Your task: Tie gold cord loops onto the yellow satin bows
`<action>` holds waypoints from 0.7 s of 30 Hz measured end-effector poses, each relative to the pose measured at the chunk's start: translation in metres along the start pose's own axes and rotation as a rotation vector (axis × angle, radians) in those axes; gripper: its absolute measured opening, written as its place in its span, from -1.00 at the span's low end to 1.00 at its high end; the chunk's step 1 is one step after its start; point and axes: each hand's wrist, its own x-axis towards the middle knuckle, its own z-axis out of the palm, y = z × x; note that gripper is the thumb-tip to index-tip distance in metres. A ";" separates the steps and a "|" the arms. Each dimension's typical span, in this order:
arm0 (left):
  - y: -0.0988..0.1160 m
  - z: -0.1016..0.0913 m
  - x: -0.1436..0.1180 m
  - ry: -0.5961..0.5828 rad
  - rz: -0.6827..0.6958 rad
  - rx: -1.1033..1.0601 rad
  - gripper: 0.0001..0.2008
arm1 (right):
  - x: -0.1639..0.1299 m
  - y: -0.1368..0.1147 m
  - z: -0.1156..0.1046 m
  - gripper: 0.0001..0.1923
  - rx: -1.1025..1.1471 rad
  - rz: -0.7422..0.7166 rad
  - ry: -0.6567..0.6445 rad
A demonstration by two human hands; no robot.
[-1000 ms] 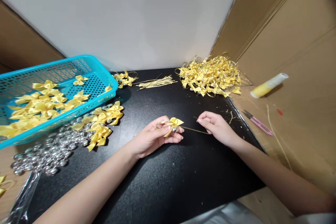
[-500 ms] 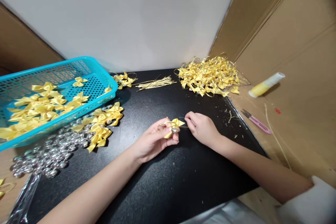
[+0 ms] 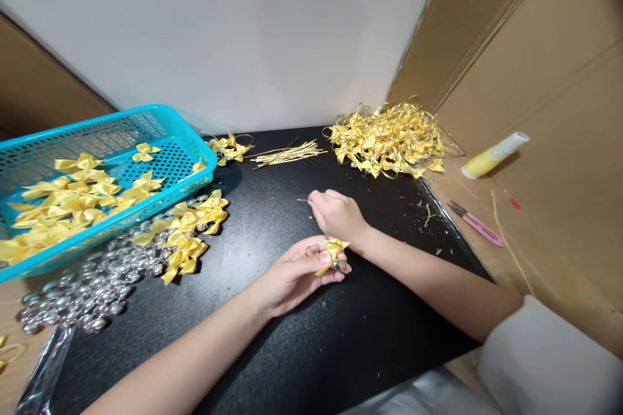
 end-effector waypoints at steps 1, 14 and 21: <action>0.001 -0.001 0.001 0.003 0.027 0.013 -0.81 | 0.000 0.002 -0.001 -0.83 0.031 0.022 0.018; 0.007 -0.002 0.006 0.076 0.257 0.323 -0.82 | -0.068 0.007 -0.060 -0.79 0.739 0.045 0.083; 0.007 -0.007 0.004 0.076 0.315 0.531 -0.80 | -0.077 0.006 -0.048 -0.82 0.640 -0.098 0.199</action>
